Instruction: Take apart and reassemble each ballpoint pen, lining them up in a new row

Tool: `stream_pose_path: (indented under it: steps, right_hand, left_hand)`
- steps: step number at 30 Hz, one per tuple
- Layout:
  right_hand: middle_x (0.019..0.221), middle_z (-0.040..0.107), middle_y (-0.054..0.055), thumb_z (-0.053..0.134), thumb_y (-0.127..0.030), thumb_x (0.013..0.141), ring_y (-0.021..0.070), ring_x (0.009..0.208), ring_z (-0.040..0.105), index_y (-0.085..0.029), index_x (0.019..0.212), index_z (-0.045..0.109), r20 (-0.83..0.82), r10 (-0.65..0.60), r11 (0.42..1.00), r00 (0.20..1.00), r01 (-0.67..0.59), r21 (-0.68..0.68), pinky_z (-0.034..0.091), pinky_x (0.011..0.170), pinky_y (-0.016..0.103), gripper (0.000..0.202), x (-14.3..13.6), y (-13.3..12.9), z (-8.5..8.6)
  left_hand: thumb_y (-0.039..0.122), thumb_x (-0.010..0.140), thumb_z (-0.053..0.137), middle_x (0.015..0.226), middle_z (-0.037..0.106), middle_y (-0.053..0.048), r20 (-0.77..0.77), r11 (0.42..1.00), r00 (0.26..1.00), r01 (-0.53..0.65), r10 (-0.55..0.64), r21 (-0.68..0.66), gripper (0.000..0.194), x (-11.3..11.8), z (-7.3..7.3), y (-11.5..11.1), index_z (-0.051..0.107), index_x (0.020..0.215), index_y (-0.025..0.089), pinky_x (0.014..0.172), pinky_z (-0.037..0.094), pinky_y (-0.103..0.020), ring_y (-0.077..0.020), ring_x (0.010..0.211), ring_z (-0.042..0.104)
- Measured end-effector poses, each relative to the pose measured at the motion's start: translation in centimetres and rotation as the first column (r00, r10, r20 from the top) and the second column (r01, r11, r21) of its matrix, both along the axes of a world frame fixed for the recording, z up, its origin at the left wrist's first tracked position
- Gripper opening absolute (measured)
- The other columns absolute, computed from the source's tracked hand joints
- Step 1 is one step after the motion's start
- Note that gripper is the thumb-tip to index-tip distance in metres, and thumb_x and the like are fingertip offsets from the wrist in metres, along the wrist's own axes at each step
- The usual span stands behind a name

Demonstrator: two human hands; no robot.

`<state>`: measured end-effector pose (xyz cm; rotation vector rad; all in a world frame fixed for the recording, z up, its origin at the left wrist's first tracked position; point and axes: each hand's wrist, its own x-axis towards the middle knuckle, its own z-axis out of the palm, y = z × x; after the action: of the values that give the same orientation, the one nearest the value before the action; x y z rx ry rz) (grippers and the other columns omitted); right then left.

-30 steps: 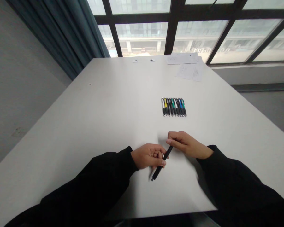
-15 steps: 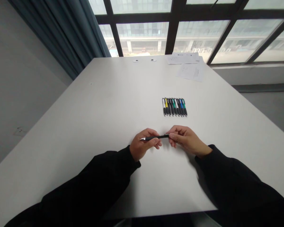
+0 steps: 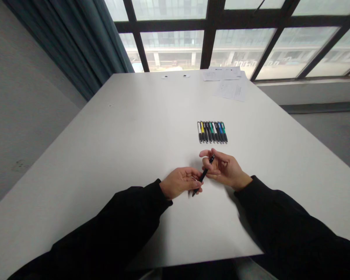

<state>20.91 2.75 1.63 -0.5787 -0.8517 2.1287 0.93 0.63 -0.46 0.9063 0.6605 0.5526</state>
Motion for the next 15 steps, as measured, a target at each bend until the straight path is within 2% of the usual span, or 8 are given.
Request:
stream_pose_path:
  steps: [3,9,11,13,14,15]
  right_hand:
    - [0.054,0.044,-0.005,0.04,-0.025,0.093,0.0069,0.042,0.021,-0.016,0.107,0.058,-0.053,0.039,0.999,0.998,-0.039,-0.011,0.02,0.043,0.02,0.025,-0.2,-0.1,-0.2]
    - [0.052,0.044,-0.005,0.04,-0.027,0.093,0.0067,0.04,0.019,-0.015,0.1,0.06,-0.048,0.007,0.999,0.999,-0.008,-0.035,0.016,0.041,0.02,0.024,-0.7,0.1,-0.2]
    - [0.06,0.052,-0.003,0.04,-0.039,0.094,0.0066,0.04,0.023,-0.016,0.102,0.059,-0.001,-0.034,0.999,0.999,0.034,-0.023,0.018,0.041,0.02,0.03,-0.9,0.1,-0.3]
    - [0.072,0.058,0.0,0.036,-0.057,0.092,0.0073,0.041,0.03,-0.018,0.103,0.056,0.112,-0.121,0.993,0.986,0.119,0.024,0.02,0.04,0.022,0.046,-1.1,-0.1,-0.6]
    - [0.075,0.059,0.001,0.036,-0.063,0.089,0.008,0.042,0.034,-0.019,0.102,0.055,0.201,-0.181,0.982,0.963,0.168,0.082,0.021,0.04,0.022,0.05,-1.3,-0.3,-0.7]
    - [0.07,0.056,-0.002,0.041,-0.064,0.088,0.0084,0.043,0.035,-0.02,0.097,0.054,0.309,-0.278,0.956,0.909,0.23,0.182,0.02,0.04,0.021,0.047,-1.5,-0.5,-0.8]
  left_hand:
    - [0.028,0.066,0.084,0.072,0.069,-0.006,-0.019,0.999,0.999,0.032,-0.032,0.025,0.036,-0.1,0.3,0.0,0.061,0.088,0.01,0.064,0.053,-0.028,-0.0154,0.065,0.067]
    - [0.029,0.066,0.083,0.073,0.069,-0.006,-0.021,0.999,0.999,0.03,-0.029,0.031,0.036,0.0,0.6,0.0,0.061,0.087,0.01,0.063,0.053,-0.028,-0.0156,0.065,0.067]
    - [0.03,0.066,0.084,0.072,0.069,-0.006,-0.018,0.999,1.0,0.014,-0.014,0.033,0.038,0.0,0.5,-0.1,0.06,0.087,0.01,0.063,0.053,-0.028,-0.0153,0.064,0.066]
    - [0.031,0.065,0.084,0.073,0.068,-0.005,-0.015,0.998,0.998,-0.065,0.065,0.028,0.041,0.0,0.3,0.1,0.058,0.088,0.011,0.064,0.053,-0.029,-0.0157,0.064,0.067]
    - [0.03,0.064,0.085,0.073,0.067,-0.004,-0.013,0.992,0.992,-0.125,0.125,0.021,0.042,0.0,0.2,0.3,0.057,0.089,0.011,0.064,0.054,-0.029,-0.0163,0.065,0.068]
    - [0.03,0.063,0.085,0.073,0.066,-0.003,-0.012,0.98,0.98,-0.199,0.199,0.016,0.043,0.1,0.1,0.6,0.056,0.088,0.012,0.064,0.054,-0.03,-0.0164,0.065,0.068]
